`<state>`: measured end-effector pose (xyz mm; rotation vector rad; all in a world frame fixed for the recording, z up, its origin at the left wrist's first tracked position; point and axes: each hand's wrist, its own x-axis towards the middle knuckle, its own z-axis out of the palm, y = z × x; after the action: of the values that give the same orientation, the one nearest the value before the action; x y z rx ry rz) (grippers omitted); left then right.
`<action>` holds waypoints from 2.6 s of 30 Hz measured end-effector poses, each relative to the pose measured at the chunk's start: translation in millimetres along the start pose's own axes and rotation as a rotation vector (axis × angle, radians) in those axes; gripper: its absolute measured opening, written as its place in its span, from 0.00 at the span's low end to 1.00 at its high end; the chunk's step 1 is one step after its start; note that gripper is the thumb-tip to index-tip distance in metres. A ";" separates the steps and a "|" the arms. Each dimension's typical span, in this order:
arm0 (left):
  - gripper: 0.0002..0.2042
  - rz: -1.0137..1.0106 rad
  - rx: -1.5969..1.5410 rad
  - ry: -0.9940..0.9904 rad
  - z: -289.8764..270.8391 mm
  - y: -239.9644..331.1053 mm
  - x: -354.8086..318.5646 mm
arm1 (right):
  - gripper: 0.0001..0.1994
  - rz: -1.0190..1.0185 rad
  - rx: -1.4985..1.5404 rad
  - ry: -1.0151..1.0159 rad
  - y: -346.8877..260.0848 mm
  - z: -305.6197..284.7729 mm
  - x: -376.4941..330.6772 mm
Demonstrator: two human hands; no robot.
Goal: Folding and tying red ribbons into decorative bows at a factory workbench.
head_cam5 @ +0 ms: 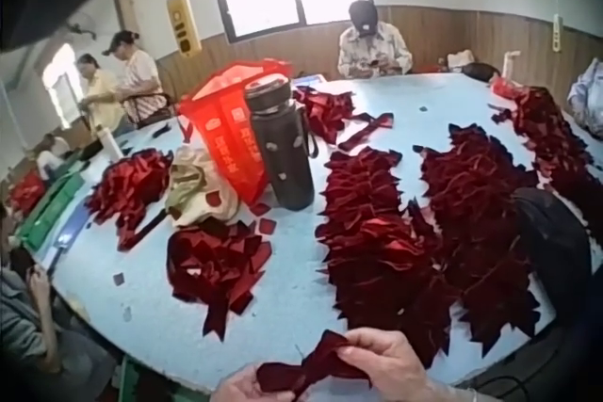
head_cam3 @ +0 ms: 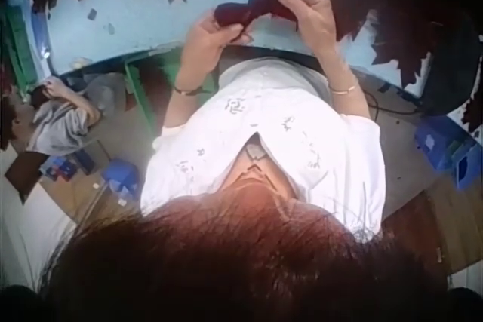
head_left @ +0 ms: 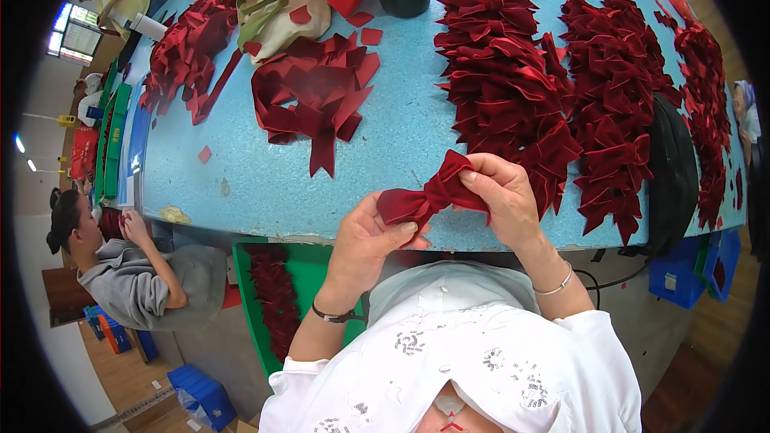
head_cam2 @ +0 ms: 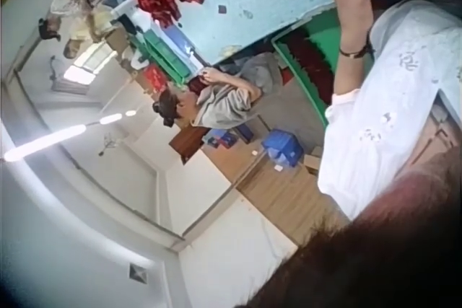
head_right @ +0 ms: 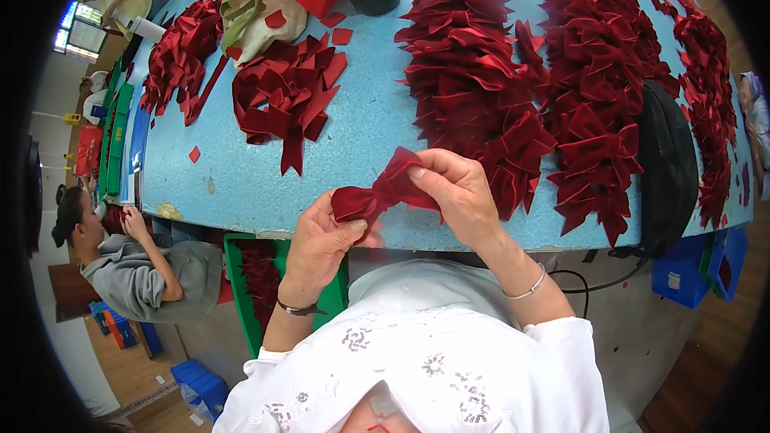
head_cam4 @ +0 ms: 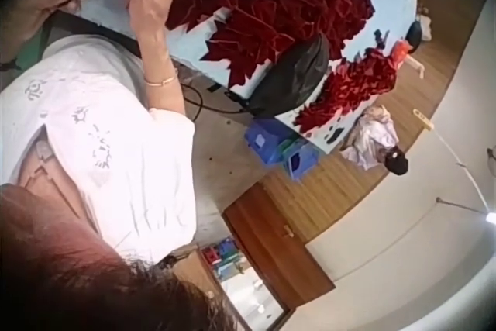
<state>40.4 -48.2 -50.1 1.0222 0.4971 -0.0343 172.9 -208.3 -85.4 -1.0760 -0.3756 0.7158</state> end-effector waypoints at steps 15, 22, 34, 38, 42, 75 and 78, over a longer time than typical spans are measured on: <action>0.20 0.125 0.032 0.069 -13.3 3.0 -3.3 | 0.10 0.156 0.219 -0.093 -14.0 -3.4 0.5; 0.21 0.145 0.079 0.080 -12.0 6.7 -3.9 | 0.13 0.148 0.032 -0.165 -16.0 4.3 0.1; 0.21 0.252 0.089 0.184 -7.9 1.9 -6.3 | 0.06 0.174 0.052 -0.066 -2.1 13.3 3.5; 0.22 0.296 0.065 0.227 -5.7 -0.9 -6.8 | 0.06 0.139 0.060 -0.049 1.0 15.5 2.4; 0.24 0.277 -0.010 0.197 -4.2 -4.6 -5.4 | 0.06 0.130 0.088 -0.011 1.3 16.3 1.8; 0.12 0.059 0.381 -0.169 12.0 26.6 13.0 | 0.09 -0.501 -0.695 -0.090 -16.6 20.4 4.6; 0.12 0.044 0.271 -0.182 10.4 28.3 13.0 | 0.13 -0.513 -0.631 -0.151 -8.5 14.2 5.7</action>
<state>63.1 -39.1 -28.2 1.2815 0.3082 -0.1571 171.4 -197.3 -71.8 -1.4374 -1.0119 0.2097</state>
